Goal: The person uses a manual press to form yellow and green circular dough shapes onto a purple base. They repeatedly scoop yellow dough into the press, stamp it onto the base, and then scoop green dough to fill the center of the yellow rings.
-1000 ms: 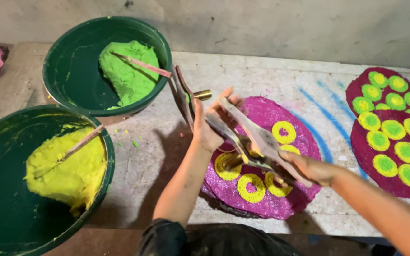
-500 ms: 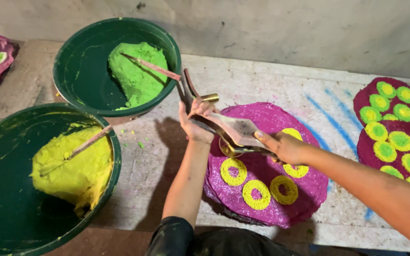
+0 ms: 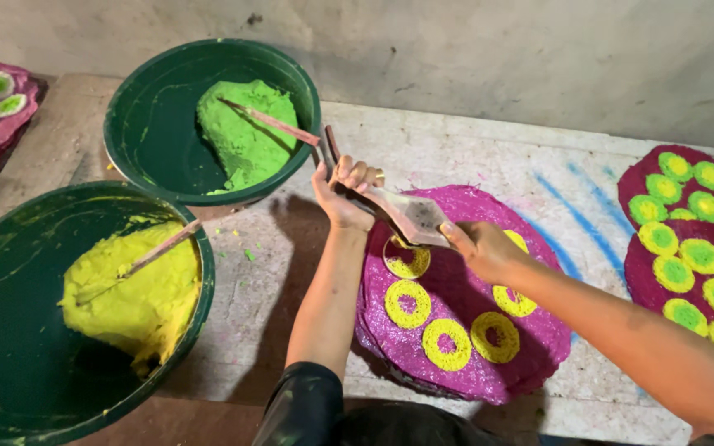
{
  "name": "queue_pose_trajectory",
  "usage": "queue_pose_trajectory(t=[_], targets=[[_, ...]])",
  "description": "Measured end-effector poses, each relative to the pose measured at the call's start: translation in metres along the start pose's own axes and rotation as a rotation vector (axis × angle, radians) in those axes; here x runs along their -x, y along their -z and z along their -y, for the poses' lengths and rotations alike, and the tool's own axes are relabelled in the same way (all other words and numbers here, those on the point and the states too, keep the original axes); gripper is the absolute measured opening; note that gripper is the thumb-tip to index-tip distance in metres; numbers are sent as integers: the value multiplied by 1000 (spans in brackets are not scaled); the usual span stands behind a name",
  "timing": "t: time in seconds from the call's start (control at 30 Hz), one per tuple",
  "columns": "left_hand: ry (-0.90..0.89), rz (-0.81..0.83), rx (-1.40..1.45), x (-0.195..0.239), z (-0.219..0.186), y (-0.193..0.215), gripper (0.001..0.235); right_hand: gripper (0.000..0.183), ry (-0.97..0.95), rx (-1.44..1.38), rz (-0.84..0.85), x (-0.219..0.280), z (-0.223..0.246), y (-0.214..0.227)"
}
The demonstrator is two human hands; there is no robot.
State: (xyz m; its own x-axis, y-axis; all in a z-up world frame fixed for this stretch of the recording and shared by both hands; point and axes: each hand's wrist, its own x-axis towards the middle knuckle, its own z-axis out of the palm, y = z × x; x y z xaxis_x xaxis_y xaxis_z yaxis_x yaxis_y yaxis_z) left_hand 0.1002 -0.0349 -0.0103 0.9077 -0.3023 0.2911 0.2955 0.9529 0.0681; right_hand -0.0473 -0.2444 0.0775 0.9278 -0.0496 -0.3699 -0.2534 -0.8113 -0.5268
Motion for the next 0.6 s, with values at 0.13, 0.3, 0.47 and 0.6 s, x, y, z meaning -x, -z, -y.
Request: queue_pose_trajectory(t=[0.13,0.3,0.47,0.6], targets=[[-5,-12,25,12,-6,8,41,76,-73,26,43,-1,-6,-16],[45,-150,62,32,25,9,37,75,-175,1,98,3,-49,-9],[218,-373,-833,53,31,-4,41,77,-51,-269,-1,38,-121,17],[182,-58,-2030,99,38,-27,80,80,-69,-641,-164,84,-152,15]])
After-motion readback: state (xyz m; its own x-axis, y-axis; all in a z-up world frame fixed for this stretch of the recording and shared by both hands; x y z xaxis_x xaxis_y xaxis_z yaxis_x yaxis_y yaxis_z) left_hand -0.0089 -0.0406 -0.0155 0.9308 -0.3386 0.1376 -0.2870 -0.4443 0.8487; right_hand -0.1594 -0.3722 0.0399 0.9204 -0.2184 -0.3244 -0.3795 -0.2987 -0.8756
